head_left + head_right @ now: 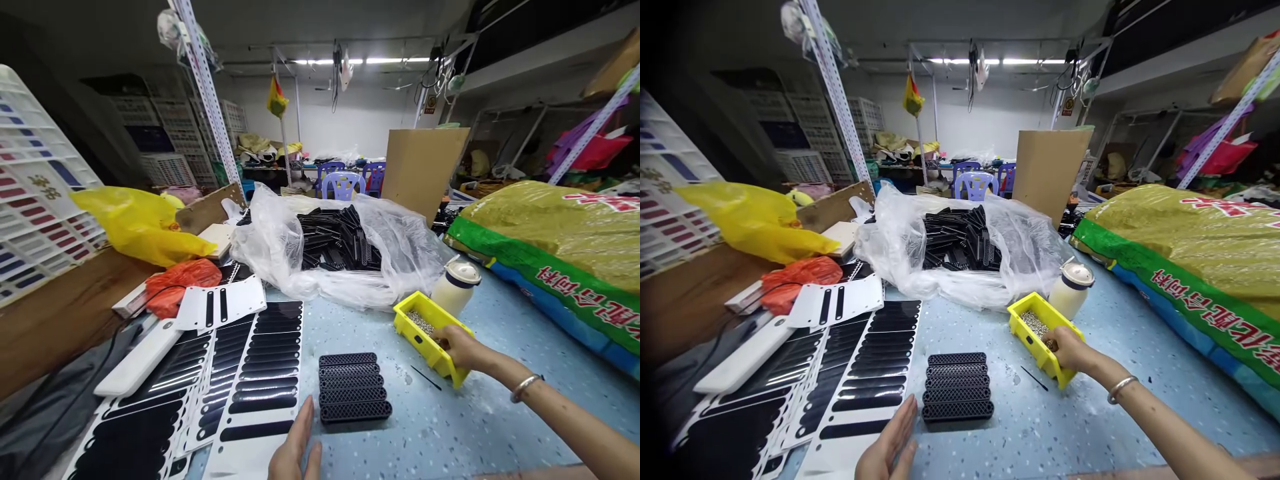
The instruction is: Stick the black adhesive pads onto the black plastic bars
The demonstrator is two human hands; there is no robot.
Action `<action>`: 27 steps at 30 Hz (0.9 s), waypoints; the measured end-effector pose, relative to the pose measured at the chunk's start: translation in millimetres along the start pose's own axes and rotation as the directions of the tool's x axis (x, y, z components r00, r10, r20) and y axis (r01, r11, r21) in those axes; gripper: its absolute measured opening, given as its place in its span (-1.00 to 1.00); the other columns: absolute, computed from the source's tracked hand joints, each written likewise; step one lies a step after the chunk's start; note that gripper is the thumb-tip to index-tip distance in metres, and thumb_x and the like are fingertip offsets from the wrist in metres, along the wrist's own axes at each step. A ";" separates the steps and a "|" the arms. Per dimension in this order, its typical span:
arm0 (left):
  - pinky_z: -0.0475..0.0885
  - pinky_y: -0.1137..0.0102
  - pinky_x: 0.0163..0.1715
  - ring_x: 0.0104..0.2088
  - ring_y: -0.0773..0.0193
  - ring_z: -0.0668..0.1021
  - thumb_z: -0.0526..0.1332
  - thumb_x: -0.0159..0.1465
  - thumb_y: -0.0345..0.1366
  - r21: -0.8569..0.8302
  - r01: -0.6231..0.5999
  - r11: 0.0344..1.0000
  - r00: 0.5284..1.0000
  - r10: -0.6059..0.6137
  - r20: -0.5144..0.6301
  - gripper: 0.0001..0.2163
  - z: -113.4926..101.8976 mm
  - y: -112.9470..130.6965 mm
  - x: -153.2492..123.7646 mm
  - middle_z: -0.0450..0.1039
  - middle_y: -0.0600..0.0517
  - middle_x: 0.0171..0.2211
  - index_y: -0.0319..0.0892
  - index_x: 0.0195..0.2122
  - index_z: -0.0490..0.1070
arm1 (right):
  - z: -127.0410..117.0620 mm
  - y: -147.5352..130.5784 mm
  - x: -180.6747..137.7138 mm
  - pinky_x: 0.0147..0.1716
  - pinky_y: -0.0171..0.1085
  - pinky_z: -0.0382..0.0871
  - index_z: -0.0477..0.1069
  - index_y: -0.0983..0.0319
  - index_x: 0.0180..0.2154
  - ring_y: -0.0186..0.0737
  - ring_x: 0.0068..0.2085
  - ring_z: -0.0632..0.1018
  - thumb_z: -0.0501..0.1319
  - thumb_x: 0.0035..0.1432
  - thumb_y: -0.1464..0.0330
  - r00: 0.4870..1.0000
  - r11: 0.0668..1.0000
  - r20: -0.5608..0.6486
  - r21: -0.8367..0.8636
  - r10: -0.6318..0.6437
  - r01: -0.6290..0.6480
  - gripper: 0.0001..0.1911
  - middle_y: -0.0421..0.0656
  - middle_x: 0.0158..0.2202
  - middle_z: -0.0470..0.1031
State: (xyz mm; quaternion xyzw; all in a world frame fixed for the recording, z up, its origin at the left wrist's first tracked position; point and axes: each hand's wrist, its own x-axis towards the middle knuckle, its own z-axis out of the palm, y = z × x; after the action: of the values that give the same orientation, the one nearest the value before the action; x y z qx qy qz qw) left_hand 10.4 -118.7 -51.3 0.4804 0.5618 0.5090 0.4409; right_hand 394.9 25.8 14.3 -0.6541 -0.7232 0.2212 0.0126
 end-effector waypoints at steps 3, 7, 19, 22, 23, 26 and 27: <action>0.29 0.09 0.20 0.19 -0.03 0.40 0.21 0.23 -0.17 0.122 -0.001 0.993 1.000 0.001 0.002 -0.50 -6.6 13.8 19.7 0.41 -0.15 0.16 -0.19 0.19 0.36 | 3.4 -1.0 2.4 -0.52 -0.33 0.06 0.39 0.25 -0.51 -0.26 -0.48 0.35 0.30 -0.11 0.39 0.999 1.000 -0.030 0.001 0.019 -0.019 -0.90 -0.23 -0.58 0.35; 0.33 0.10 0.18 0.15 0.00 0.46 0.18 0.22 -0.26 0.256 -0.098 0.962 0.993 0.078 0.089 -0.53 -2.0 42.2 61.9 0.44 -0.12 0.15 -0.16 0.18 0.37 | 7.7 -3.0 4.7 -0.48 -0.33 0.11 0.29 0.24 -0.58 -0.23 -0.42 0.38 0.22 -0.05 0.43 0.998 1.000 -0.067 0.010 0.011 -0.010 -0.86 -0.20 -0.50 0.40; 0.53 0.22 -0.07 -0.17 0.10 0.66 0.06 0.15 -0.39 0.492 -0.376 0.786 0.912 0.219 0.348 -0.62 24.1 70.1 122.2 0.64 -0.05 -0.14 -0.16 -0.09 0.58 | 1.5 -9.4 3.6 -0.45 -0.30 0.16 0.31 0.24 -0.58 -0.22 -0.42 0.40 0.10 0.06 0.49 0.995 1.000 -0.101 0.002 0.008 -0.008 -0.80 -0.16 -0.49 0.41; 0.53 0.23 -0.08 -0.13 0.09 0.65 0.05 0.16 -0.38 0.476 -0.392 0.787 0.895 0.209 0.393 -0.64 19.7 66.3 124.4 0.65 -0.04 -0.18 -0.14 -0.14 0.61 | -6.5 -9.8 0.6 -0.49 -0.31 0.14 0.36 0.24 -0.59 -0.26 -0.49 0.37 0.21 0.00 0.44 0.998 0.999 -0.035 -0.004 -0.043 0.043 -0.85 -0.20 -0.57 0.37; 0.54 0.23 -0.09 -0.14 0.08 0.66 0.06 0.15 -0.36 0.469 -0.379 0.798 0.903 0.207 0.377 -0.65 18.2 64.0 125.5 0.66 -0.04 -0.19 -0.13 -0.16 0.61 | -8.6 -10.1 -0.9 -0.49 -0.30 0.15 0.40 0.23 -0.55 -0.25 -0.50 0.37 0.25 -0.02 0.42 0.998 0.998 -0.022 -0.005 -0.062 0.062 -0.90 -0.20 -0.57 0.37; 0.56 0.18 -0.12 -0.19 0.02 0.67 0.14 0.10 -0.27 0.405 -0.284 0.869 0.946 0.186 0.264 -0.72 14.2 54.1 131.4 0.67 -0.07 -0.25 -0.14 -0.26 0.62 | -11.0 -11.0 -4.6 -0.38 -0.23 0.25 0.50 0.22 -0.35 -0.13 -0.37 0.45 0.28 -0.03 0.35 0.993 0.993 -0.040 -0.018 -0.115 0.114 -0.86 -0.13 -0.41 0.46; 0.57 0.17 -0.14 -0.22 0.00 0.67 0.17 0.08 -0.24 0.354 -0.243 0.903 0.959 0.170 0.227 -0.73 13.2 50.2 133.9 0.67 -0.07 -0.28 -0.15 -0.30 0.62 | -10.8 -11.2 -4.9 -0.31 -0.20 0.28 0.50 0.21 -0.28 -0.08 -0.30 0.47 0.27 0.00 0.34 0.990 0.991 -0.050 -0.021 -0.130 0.129 -0.81 -0.10 -0.33 0.48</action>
State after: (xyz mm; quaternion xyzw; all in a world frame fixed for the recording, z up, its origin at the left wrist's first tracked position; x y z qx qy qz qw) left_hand 8.0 16.7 -3.3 0.6599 0.5504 0.3867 0.3349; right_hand 388.4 23.9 29.1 -0.6114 -0.7655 0.1966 0.0396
